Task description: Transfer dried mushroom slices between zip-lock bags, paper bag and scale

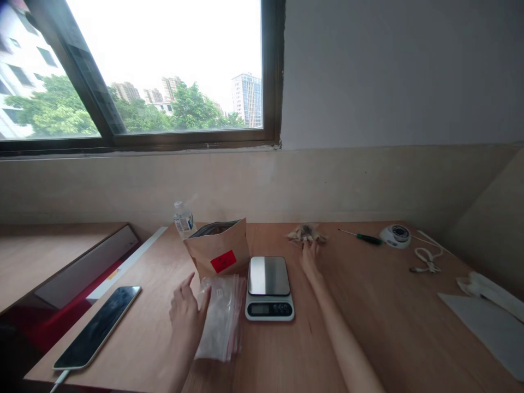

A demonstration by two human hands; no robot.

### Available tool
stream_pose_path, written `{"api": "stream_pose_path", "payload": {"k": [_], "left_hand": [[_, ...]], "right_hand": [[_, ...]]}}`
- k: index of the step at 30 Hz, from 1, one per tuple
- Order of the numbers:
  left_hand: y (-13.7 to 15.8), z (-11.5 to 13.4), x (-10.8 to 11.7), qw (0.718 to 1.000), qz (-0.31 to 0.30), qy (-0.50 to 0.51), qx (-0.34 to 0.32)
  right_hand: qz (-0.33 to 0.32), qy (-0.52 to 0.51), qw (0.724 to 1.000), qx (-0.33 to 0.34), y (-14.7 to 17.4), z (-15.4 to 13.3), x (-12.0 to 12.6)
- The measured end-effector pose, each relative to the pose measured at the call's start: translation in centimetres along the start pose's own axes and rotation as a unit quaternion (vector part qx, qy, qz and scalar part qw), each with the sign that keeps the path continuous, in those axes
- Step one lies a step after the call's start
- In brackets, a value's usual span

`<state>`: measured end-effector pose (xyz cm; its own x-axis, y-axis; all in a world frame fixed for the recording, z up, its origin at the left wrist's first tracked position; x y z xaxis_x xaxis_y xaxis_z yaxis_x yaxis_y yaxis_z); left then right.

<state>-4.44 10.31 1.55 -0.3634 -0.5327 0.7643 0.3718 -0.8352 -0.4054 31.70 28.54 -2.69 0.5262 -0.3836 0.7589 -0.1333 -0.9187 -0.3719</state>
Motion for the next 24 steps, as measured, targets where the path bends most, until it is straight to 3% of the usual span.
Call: {"api": "stream_pose_path", "payload": {"k": [2,6,8,12,14,17,20,24], "left_hand": [[1.5,1.1,-1.5,0.998,-0.027,-0.025,-0.044],[4.0,0.7,-7.3,0.97,-0.195,-0.123,-0.075],[4.5,0.0,-9.3,0.95,-0.249,-0.166,-0.086],[4.2,-0.8,-9.9,0.939,-0.288,-0.178,-0.062],[3.8,0.3,-8.8,0.951,-0.282,-0.118,-0.048],[3.8,4.7,-6.2,0.955,-0.261,0.118,-0.08],[4.5,9.0,-3.8,0.881,-0.267,0.381,-0.084],[5.9,11.1,-2.9,0.808,-0.327,0.489,-0.035]], "right_hand": [[0.002,0.016,1.0,0.006,-0.6,1.1,0.0],[0.008,0.034,0.999,0.031,-0.6,1.5,0.7],[0.015,0.041,0.999,0.032,-0.4,1.4,1.8],[0.067,-0.021,0.997,0.025,1.1,0.4,6.9],[0.111,-0.127,0.986,0.015,2.8,-0.9,10.4],[0.084,-0.289,0.954,0.009,6.0,-4.2,13.7],[-0.004,-0.35,0.937,0.0,9.3,-8.4,14.1],[-0.068,-0.392,0.917,-0.011,13.1,-11.5,11.8]]}}
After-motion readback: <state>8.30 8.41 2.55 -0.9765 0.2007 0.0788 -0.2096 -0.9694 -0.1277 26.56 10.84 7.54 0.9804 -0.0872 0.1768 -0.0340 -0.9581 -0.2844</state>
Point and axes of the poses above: each hand's wrist, its own y-axis away from the middle knuckle, its own x-axis out of the back of the hand, z = x × y, the point moved 9 cm from there along -y, towards the middle knuckle, and after that the axes turned 9 degrees about -z, right-handed, at the moved point
